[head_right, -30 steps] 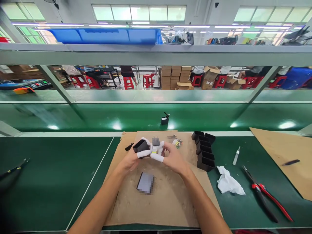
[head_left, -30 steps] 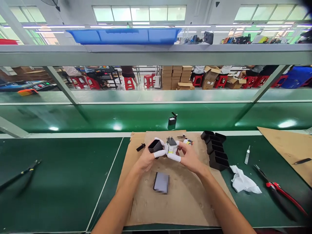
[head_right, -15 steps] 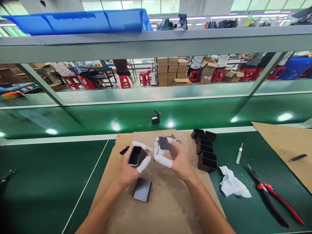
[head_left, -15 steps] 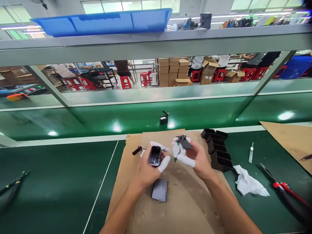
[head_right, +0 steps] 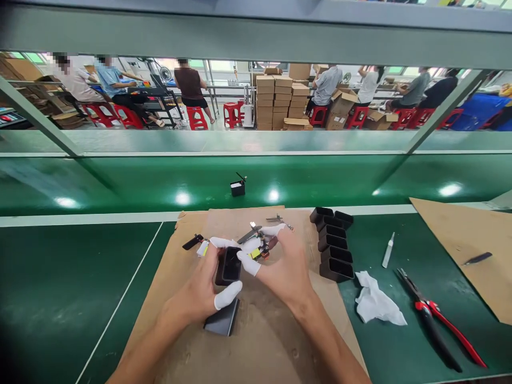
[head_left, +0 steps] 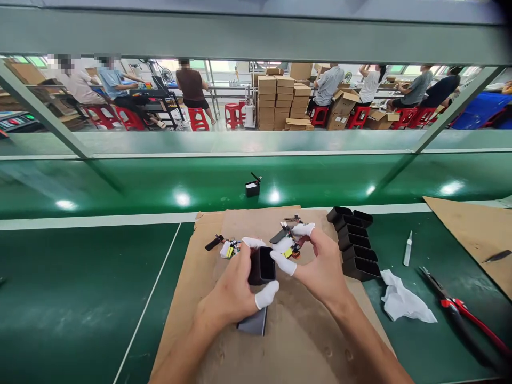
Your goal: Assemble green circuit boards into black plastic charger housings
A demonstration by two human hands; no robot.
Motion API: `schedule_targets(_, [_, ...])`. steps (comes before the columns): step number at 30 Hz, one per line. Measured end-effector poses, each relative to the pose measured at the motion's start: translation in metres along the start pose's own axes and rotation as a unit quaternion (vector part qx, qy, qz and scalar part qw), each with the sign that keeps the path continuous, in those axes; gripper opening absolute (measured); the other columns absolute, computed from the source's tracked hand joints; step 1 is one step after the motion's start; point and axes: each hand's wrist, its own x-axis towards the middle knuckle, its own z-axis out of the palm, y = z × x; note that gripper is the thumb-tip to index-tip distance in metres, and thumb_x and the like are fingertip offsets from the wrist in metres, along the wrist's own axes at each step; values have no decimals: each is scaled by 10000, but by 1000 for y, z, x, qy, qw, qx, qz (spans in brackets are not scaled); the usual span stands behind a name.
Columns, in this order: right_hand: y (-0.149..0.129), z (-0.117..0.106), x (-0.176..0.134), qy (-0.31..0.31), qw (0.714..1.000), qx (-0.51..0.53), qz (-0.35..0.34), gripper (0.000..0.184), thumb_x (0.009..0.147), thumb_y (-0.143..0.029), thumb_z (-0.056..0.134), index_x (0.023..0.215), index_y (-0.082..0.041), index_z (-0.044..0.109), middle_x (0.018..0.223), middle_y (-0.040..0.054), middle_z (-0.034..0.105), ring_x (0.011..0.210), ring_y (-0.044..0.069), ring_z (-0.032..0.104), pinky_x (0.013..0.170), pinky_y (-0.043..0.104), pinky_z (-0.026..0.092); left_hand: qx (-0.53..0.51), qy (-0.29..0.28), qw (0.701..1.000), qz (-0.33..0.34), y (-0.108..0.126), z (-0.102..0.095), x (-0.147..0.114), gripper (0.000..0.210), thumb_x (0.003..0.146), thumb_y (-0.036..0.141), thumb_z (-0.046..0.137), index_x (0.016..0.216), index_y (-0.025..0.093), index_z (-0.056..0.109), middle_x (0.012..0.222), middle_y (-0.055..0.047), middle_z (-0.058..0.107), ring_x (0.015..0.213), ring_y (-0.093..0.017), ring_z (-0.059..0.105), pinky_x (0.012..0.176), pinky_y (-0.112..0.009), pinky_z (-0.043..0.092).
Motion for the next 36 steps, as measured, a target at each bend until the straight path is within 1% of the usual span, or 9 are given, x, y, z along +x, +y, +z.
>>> schedule_targets(2, [-1, -2, 0, 3, 1000, 2, -9, 460, 716, -291, 952, 1111, -241, 722, 921, 9, 716, 800, 208, 650, 772, 386, 570, 6, 32, 999, 24, 2, -2, 3, 534, 863, 290, 736, 1313, 253, 450, 1203, -91, 599, 1065, -272, 621, 936, -472, 569])
schedule_targets(5, [-1, -8, -2, -18, 991, 131, -13, 477, 732, -309, 973, 1146, -260, 740, 967, 25, 714, 859, 227, 673, 814, 410, 591, -46, 57, 995, 61, 7, -4, 5, 557, 833, 271, 808, 1311, 261, 523, 1215, -82, 612, 1091, -257, 645, 964, -444, 579])
schedule_targets(8, [-1, -18, -6, -39, 955, 293, -20, 542, 735, -442, 989, 1194, -259, 767, 995, 65, 740, 845, 264, 724, 747, 431, 629, -132, 49, 987, 82, 10, -5, 6, 629, 804, 266, 899, 1351, 274, 588, 1280, -90, 644, 1175, -261, 685, 1043, -433, 589])
schedule_targets(10, [-3, -25, -10, -40, 940, 338, -24, 618, 721, -522, 984, 1235, -255, 768, 1011, 93, 763, 844, 304, 759, 722, 463, 651, -180, 43, 979, 90, 11, -5, 5, 689, 777, 255, 946, 1380, 287, 612, 1313, -95, 664, 1210, -263, 696, 1060, -415, 603])
schedule_targets(13, [-8, -31, -15, -40, 937, 347, -20, 657, 695, -509, 987, 1261, -267, 758, 994, 103, 791, 812, 331, 787, 725, 494, 680, -196, 50, 974, 107, 11, -5, 5, 768, 738, 270, 990, 1416, 293, 629, 1317, -111, 692, 1197, -273, 699, 1027, -406, 628])
schedule_targets(17, [-23, -31, -13, -106, 915, 388, -23, 625, 712, -419, 957, 1284, -285, 743, 870, 68, 791, 596, 261, 727, 588, 417, 655, -141, 67, 978, 137, 9, -4, 6, 767, 731, 335, 994, 1418, 254, 662, 1229, -138, 722, 1133, -307, 713, 976, -458, 644])
schedule_targets(20, [-30, -30, -9, -133, 910, 391, -47, 576, 696, -352, 938, 1242, -290, 766, 955, 80, 792, 680, 270, 743, 623, 408, 646, -117, 72, 975, 173, 10, -3, 6, 781, 734, 319, 991, 1438, 240, 661, 1225, -162, 739, 1089, -307, 729, 925, -456, 653])
schedule_targets(25, [-31, -32, -7, -158, 929, 328, -63, 614, 641, -195, 922, 1227, -312, 781, 978, 64, 790, 761, 275, 734, 674, 413, 622, -108, 90, 968, 207, 13, -2, 8, 817, 718, 332, 1010, 1452, 247, 660, 1200, -156, 764, 1052, -300, 735, 872, -437, 646])
schedule_targets(36, [-24, -28, -12, -141, 948, 265, -107, 750, 587, -116, 963, 1278, -348, 787, 1055, 69, 835, 877, 331, 772, 727, 468, 649, -114, 100, 960, 237, 12, -3, 10, 835, 672, 254, 1035, 1426, 194, 683, 1206, -153, 749, 1046, -285, 743, 860, -410, 653])
